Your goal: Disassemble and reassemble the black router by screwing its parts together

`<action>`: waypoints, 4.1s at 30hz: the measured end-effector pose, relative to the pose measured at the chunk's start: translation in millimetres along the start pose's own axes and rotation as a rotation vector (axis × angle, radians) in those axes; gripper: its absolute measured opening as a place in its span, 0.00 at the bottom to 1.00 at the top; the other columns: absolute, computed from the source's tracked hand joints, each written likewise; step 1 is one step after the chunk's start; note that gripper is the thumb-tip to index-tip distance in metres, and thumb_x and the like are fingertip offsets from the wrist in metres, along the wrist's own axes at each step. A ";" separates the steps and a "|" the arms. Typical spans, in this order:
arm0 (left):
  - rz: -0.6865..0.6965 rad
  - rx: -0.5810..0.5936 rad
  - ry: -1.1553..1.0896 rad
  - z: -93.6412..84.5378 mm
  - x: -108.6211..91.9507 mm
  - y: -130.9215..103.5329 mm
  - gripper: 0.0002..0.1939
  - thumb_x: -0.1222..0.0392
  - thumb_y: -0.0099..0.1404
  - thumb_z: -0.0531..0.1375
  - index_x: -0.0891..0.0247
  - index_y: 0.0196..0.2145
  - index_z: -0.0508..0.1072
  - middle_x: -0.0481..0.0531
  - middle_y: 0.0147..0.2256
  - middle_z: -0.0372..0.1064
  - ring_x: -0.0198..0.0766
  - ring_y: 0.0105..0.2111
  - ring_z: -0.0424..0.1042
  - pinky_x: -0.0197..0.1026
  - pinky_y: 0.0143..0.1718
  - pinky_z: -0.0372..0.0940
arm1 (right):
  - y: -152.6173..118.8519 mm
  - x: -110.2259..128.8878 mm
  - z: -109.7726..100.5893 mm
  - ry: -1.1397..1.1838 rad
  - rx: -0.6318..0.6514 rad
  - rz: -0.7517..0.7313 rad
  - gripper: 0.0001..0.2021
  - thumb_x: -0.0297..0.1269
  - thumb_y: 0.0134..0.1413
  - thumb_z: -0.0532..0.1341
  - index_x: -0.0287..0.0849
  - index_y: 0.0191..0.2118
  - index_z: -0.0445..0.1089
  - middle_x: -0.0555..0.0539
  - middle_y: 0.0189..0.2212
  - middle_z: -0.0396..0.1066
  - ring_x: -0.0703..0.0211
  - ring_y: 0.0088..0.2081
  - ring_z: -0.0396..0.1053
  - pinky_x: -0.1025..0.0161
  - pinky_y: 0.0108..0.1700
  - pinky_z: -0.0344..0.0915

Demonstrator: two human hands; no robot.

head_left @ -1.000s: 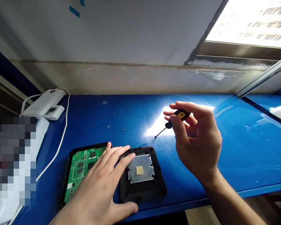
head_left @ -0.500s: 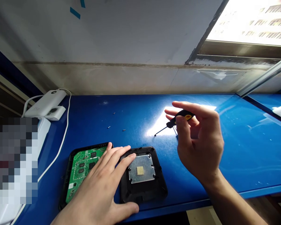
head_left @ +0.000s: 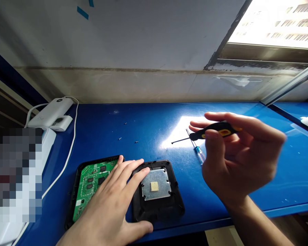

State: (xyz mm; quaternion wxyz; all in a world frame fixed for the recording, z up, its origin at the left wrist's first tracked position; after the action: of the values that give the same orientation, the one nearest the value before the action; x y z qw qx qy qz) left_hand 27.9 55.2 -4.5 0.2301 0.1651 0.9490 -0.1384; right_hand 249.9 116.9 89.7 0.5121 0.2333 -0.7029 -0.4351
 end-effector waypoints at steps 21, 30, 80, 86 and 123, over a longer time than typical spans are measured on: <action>0.015 -0.019 0.022 2.5 0.0 -1.4 0.48 0.44 0.56 0.72 0.42 0.70 0.58 0.48 0.74 0.51 0.74 0.73 0.36 0.82 0.60 0.56 | 2.7 5.0 1.4 0.058 -0.035 -0.095 0.24 0.20 0.60 0.65 0.51 0.58 0.72 0.47 0.49 0.76 0.51 0.43 0.82 0.49 0.42 0.84; 0.052 -0.075 0.031 3.4 1.4 -0.2 0.50 0.44 0.55 0.73 0.39 0.70 0.56 0.47 0.74 0.51 0.74 0.73 0.38 0.82 0.59 0.58 | 2.5 2.2 0.0 0.063 -0.028 -0.058 0.23 0.22 0.60 0.65 0.52 0.58 0.72 0.47 0.50 0.76 0.50 0.45 0.81 0.48 0.45 0.84; 0.103 -0.168 0.053 3.5 0.1 -3.9 0.55 0.46 0.53 0.74 0.46 0.72 0.52 0.52 0.72 0.55 0.72 0.73 0.41 0.78 0.62 0.60 | -9.2 25.3 13.5 0.458 0.395 0.040 0.29 0.18 0.57 0.66 0.49 0.61 0.70 0.45 0.48 0.81 0.54 0.36 0.84 0.61 0.27 0.84; 0.117 -0.188 0.043 3.8 -0.4 -1.5 0.55 0.48 0.52 0.74 0.47 0.72 0.54 0.53 0.71 0.58 0.71 0.73 0.42 0.76 0.63 0.59 | -5.3 29.3 15.1 0.497 0.427 -0.001 0.31 0.15 0.56 0.65 0.48 0.62 0.70 0.42 0.47 0.82 0.53 0.33 0.84 0.62 0.26 0.84; 0.050 -0.067 0.063 -1.5 -3.0 -0.1 0.51 0.46 0.56 0.73 0.50 0.72 0.58 0.54 0.73 0.54 0.72 0.73 0.42 0.77 0.64 0.58 | -10.9 32.5 9.9 0.412 0.393 -0.076 0.14 0.30 0.72 0.54 0.41 0.55 0.74 0.42 0.36 0.81 0.52 0.36 0.83 0.57 0.31 0.84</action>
State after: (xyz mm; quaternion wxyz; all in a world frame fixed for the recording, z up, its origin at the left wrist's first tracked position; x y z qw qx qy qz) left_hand 29.8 54.8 -1.7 0.2091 0.1854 0.9554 -0.0955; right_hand 227.5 89.8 96.3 0.5723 0.4379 -0.6456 -0.2530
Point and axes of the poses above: each hand's wrist, its own y-axis towards the middle knuckle, its own z-axis out of the palm, x = y × z, the point moved 6 cm from there along y, towards the middle knuckle
